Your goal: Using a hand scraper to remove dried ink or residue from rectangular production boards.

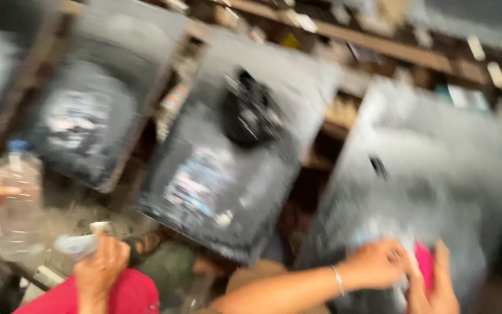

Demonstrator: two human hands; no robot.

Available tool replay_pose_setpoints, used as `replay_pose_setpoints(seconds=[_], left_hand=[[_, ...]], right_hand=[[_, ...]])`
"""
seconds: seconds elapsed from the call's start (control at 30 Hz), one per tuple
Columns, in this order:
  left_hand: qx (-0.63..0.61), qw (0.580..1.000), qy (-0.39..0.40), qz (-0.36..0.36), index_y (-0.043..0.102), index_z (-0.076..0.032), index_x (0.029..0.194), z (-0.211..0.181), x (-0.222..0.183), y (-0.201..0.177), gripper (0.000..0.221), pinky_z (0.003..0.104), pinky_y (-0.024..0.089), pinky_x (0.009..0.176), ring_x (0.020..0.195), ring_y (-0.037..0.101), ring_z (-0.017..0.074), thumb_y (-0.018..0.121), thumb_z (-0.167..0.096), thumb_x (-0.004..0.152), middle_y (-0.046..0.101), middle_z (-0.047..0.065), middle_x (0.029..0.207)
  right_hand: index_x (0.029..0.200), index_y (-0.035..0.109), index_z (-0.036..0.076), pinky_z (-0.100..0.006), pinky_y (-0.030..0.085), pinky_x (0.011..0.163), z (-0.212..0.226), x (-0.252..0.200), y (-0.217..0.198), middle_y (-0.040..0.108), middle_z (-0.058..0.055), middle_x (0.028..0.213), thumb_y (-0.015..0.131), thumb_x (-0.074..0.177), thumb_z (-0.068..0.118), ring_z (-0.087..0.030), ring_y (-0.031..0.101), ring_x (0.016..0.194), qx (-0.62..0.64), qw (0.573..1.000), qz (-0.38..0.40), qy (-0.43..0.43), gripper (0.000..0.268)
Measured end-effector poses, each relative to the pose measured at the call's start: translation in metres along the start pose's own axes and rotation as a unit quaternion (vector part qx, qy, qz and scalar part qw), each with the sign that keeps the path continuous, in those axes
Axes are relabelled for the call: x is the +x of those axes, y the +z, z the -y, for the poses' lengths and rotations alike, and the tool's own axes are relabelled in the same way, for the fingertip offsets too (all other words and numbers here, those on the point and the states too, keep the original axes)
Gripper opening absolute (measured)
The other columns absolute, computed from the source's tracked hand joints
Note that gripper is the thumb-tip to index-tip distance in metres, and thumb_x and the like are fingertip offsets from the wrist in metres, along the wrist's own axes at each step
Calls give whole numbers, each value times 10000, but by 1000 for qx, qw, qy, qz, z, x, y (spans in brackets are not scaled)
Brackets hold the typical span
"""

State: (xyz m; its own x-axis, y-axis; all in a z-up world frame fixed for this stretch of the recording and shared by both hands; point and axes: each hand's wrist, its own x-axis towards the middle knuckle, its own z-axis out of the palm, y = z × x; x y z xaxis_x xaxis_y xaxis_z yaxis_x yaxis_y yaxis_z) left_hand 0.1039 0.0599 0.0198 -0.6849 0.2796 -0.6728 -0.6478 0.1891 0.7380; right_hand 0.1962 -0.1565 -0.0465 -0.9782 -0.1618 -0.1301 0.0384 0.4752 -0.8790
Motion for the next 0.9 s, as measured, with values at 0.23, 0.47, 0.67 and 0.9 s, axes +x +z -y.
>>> replay_pose_setpoints(seconds=[0.23, 0.47, 0.67, 0.9], left_hand=[[-234, 966, -106, 10, 682, -175, 1167, 146, -61, 69, 290, 214, 474, 876, 985, 579, 53, 477, -359, 1076, 676, -54, 1084], [-318, 926, -198, -48, 658, -130, 926, 191, -118, 82, 255, 213, 455, 783, 808, 563, 78, 492, -250, 1077, 616, -34, 829], [-338, 909, -226, -97, 700, -85, 1005, 172, -130, 74, 314, 241, 509, 821, 915, 653, 119, 480, -295, 1083, 717, 28, 947], [-153, 955, -224, -118, 569, -135, 722, 167, -119, 55, 376, 263, 421, 669, 738, 504, 80, 495, -291, 1057, 569, -61, 735]], right_hand=[[1611, 362, 282, -434, 478, 1016, -104, -123, -320, 552, -153, 1506, 462, 971, 298, -341, 580, 1326, -201, 938, 107, 262, 648], [1636, 260, 371, -530, 525, 843, -85, -189, -281, 655, -174, 1155, 396, 993, 354, -458, 638, 1024, -235, 893, 173, 343, 658], [1673, 70, 315, -582, 515, 892, -75, -190, -269, 478, -263, 1424, 434, 963, 408, -540, 606, 1126, -252, 870, 234, 352, 803], [1679, 20, 274, -554, 520, 832, -70, -169, -261, 546, -239, 1312, 393, 991, 395, -505, 636, 1033, -247, 853, 260, 380, 791]])
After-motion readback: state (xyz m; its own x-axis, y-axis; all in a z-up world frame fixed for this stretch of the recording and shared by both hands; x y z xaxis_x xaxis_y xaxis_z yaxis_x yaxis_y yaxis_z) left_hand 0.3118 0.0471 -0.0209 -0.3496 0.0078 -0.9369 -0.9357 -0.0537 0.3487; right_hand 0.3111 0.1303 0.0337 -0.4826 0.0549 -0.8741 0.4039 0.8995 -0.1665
